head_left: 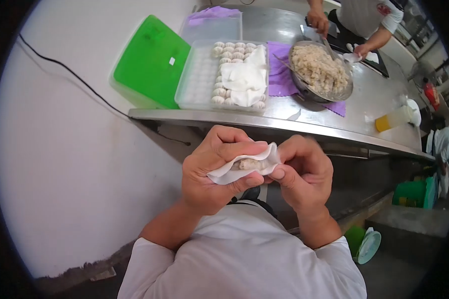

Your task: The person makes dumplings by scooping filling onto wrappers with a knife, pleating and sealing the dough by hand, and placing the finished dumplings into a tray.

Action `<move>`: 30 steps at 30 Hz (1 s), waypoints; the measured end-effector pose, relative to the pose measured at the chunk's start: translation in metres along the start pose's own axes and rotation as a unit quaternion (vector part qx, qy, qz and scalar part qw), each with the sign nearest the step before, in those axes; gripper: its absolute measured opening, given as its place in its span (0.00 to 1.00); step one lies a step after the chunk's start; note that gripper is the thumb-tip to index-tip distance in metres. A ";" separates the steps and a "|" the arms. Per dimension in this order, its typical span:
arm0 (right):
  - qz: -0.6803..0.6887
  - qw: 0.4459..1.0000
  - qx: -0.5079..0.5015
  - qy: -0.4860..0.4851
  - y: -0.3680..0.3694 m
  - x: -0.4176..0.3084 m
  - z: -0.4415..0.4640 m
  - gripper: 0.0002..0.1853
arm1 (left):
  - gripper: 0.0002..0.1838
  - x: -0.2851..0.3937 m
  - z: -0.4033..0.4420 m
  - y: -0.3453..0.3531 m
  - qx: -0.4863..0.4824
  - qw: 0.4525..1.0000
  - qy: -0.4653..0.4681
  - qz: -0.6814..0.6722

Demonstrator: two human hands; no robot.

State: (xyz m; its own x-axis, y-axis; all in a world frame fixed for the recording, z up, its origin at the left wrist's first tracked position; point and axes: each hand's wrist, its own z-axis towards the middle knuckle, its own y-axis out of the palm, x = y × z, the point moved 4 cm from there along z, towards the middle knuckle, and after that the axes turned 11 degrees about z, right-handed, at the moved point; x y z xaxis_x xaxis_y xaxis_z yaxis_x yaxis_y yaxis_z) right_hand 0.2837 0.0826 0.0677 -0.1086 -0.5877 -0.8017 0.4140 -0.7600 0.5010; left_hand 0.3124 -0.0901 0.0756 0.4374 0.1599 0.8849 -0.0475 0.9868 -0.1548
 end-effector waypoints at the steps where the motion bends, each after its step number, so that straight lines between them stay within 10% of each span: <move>1: 0.123 0.987 0.051 0.092 0.000 0.005 -0.001 0.07 | 0.22 0.005 -0.002 0.000 -0.015 1.000 -0.013 0.019; 13: -0.116 0.983 -0.140 -0.031 0.045 -0.012 -0.010 0.10 | 0.20 0.027 -0.029 -0.031 0.031 0.994 -0.017 -0.104; 30: -0.258 0.954 -0.146 -0.052 0.119 0.000 -0.022 0.09 | 0.15 0.023 -0.065 -0.083 -0.009 0.981 -0.037 -0.192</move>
State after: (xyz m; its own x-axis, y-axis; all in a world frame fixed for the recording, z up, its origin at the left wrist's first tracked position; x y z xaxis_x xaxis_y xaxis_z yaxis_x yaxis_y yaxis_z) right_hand 0.3528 -0.0016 0.1207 -0.4488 -0.1926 -0.8726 0.5130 -0.8551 -0.0750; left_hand 0.3853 -0.1697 0.0803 0.3535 -0.2215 0.9089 0.1245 0.9741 0.1890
